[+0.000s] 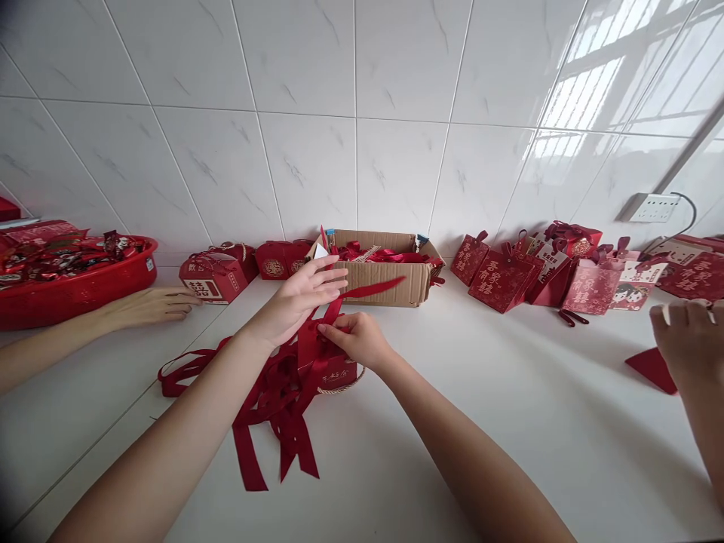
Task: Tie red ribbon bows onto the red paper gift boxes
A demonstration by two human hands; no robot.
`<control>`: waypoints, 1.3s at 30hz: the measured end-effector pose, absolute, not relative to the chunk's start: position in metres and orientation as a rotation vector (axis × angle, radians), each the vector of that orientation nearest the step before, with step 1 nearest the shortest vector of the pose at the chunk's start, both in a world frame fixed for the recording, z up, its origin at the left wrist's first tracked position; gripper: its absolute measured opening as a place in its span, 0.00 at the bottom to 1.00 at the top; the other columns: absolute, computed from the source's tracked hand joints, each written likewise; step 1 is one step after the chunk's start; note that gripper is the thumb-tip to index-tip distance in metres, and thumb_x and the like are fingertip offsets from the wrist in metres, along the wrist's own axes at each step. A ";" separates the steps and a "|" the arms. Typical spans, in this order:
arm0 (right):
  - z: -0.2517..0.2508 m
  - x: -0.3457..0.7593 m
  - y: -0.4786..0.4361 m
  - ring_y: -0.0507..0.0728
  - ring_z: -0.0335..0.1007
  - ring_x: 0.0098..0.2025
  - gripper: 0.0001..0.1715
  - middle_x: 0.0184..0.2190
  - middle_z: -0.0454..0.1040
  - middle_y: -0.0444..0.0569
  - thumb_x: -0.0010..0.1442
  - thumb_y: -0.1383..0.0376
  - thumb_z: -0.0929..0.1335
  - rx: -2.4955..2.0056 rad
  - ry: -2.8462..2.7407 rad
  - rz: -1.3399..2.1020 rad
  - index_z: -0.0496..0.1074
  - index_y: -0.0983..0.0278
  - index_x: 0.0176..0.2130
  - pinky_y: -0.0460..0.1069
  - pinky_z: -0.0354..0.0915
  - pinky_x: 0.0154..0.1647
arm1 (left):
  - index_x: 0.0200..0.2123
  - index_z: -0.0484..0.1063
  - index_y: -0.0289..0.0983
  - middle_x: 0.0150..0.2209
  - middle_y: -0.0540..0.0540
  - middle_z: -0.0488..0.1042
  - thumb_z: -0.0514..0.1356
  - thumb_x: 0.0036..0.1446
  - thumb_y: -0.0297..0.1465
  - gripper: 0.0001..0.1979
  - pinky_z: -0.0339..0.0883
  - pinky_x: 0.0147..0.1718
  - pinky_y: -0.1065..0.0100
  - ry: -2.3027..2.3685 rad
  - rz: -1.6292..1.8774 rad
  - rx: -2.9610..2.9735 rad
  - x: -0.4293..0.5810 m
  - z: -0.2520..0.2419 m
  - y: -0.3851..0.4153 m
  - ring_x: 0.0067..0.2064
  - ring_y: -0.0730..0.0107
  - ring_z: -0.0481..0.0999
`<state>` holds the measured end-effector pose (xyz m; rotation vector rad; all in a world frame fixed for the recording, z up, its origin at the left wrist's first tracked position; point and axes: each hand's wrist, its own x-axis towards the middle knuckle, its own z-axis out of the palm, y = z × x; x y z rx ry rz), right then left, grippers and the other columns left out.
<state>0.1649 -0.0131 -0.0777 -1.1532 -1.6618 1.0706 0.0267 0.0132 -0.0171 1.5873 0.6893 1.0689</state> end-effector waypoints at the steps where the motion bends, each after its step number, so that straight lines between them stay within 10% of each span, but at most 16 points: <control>1: -0.078 0.165 -0.013 0.47 0.51 0.16 0.26 0.14 0.60 0.40 0.51 0.46 0.67 -1.163 -1.642 1.085 0.64 0.64 0.18 0.44 0.50 0.16 | 0.53 0.63 0.41 0.53 0.41 0.68 0.62 0.50 0.32 0.26 0.63 0.50 0.60 0.818 1.089 1.576 0.025 -0.018 0.016 0.53 0.62 0.69; 12: -0.078 0.167 -0.014 0.48 0.60 0.23 0.22 0.22 0.66 0.40 0.51 0.46 0.67 -1.318 -1.445 1.274 0.65 0.62 0.25 0.43 0.55 0.21 | 0.36 0.77 0.39 0.37 0.46 0.78 0.62 0.47 0.47 0.18 0.66 0.38 0.65 1.152 0.547 1.971 -0.010 -0.022 0.017 0.41 0.61 0.75; 23: -0.077 0.161 -0.014 0.52 0.69 0.27 0.16 0.27 0.74 0.44 0.53 0.51 0.67 -1.281 -1.323 1.235 0.66 0.61 0.33 0.45 0.62 0.22 | 0.35 0.73 0.38 0.38 0.45 0.77 0.57 0.56 0.41 0.13 0.68 0.42 0.65 1.125 1.185 1.916 -0.006 -0.077 -0.010 0.41 0.64 0.75; 30: -0.076 0.160 -0.019 0.52 0.67 0.22 0.22 0.21 0.69 0.38 0.49 0.54 0.70 -1.301 -1.276 1.135 0.54 0.58 0.33 0.44 0.59 0.17 | 0.35 0.66 0.39 0.38 0.47 0.74 0.57 0.56 0.39 0.10 0.68 0.44 0.65 1.073 1.189 1.884 0.000 -0.086 -0.017 0.44 0.65 0.74; 39: -0.069 0.161 -0.022 0.53 0.69 0.25 0.15 0.23 0.72 0.45 0.50 0.55 0.69 -1.381 -1.365 1.114 0.64 0.62 0.23 0.46 0.61 0.21 | 0.31 0.66 0.38 0.35 0.48 0.74 0.60 0.53 0.37 0.09 0.69 0.41 0.65 1.114 1.173 1.880 -0.001 -0.085 -0.017 0.40 0.67 0.75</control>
